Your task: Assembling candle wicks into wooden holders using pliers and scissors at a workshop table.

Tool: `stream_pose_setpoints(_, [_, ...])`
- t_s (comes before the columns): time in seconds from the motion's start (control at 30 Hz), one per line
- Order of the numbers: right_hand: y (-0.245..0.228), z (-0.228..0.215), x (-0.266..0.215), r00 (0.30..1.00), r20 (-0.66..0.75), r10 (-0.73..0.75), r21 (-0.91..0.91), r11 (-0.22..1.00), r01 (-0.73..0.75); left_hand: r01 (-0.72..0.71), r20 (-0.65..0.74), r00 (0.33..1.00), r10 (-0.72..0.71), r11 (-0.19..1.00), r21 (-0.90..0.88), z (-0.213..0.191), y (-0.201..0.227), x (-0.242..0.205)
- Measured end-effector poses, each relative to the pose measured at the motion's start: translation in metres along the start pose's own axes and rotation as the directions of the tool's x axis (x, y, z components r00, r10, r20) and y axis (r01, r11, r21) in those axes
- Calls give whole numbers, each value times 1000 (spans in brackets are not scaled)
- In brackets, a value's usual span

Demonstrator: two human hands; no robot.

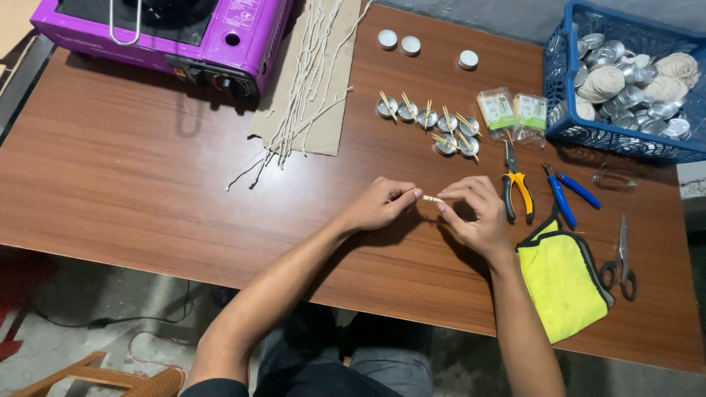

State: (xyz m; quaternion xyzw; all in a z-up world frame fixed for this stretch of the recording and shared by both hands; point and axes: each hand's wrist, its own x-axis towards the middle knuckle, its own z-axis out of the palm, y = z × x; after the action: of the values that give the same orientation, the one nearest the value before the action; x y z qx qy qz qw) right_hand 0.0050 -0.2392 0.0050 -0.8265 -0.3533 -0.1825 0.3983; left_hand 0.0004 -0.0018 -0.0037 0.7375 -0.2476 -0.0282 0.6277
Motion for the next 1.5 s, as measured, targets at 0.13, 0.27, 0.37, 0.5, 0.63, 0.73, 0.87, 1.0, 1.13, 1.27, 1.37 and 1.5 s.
stream_pose_setpoints(0.13, [6,2,-4,1000,-5,-3,-8,1000,3,-11,14,1000,11,1000,2,3,-8,1])
stream_pose_setpoints(0.27, [0,4,-2,1000,-5,-16,-5,1000,16,-15,4,1000,15,1000,3,2,-7,1])
stream_pose_setpoints(0.37, [-4,6,-1,1000,-20,-19,-1,1000,19,-22,5,1000,22,1000,-6,1,-6,1])
stream_pose_setpoints(0.5, [1,12,-3,998,-43,-36,-9,999,35,-24,5,1000,24,1000,-4,2,-8,0])
stream_pose_setpoints(0.63, [-2,12,-3,998,-48,-35,-1,999,35,-19,3,1000,19,1000,-15,1,-7,0])
stream_pose_setpoints(0.73, [-3,11,-2,999,-42,-29,-2,1000,29,-8,-7,1000,8,1000,-21,2,-6,0])
stream_pose_setpoints(0.87, [-4,6,-1,998,-56,4,1,1000,-3,-9,3,1000,9,1000,10,1,-1,1])
stream_pose_setpoints(1.0, [-5,1,-1,997,-53,54,58,997,-51,5,4,1000,-5,1000,29,1,4,0])
stream_pose_setpoints(1.13, [-8,-1,-1,995,-58,78,64,995,-74,45,0,999,-45,999,23,3,4,1])
stream_pose_setpoints(1.27, [-5,-1,-1,992,-61,108,66,992,-104,70,-8,998,-70,997,23,0,7,2])
stream_pose_setpoints(1.37, [-5,-2,-1,991,-69,115,61,992,-111,85,-7,996,-85,996,28,-1,3,1])
stream_pose_setpoints(1.5, [-4,0,-1,991,-76,110,45,993,-107,71,-13,997,-71,996,62,-1,2,2])
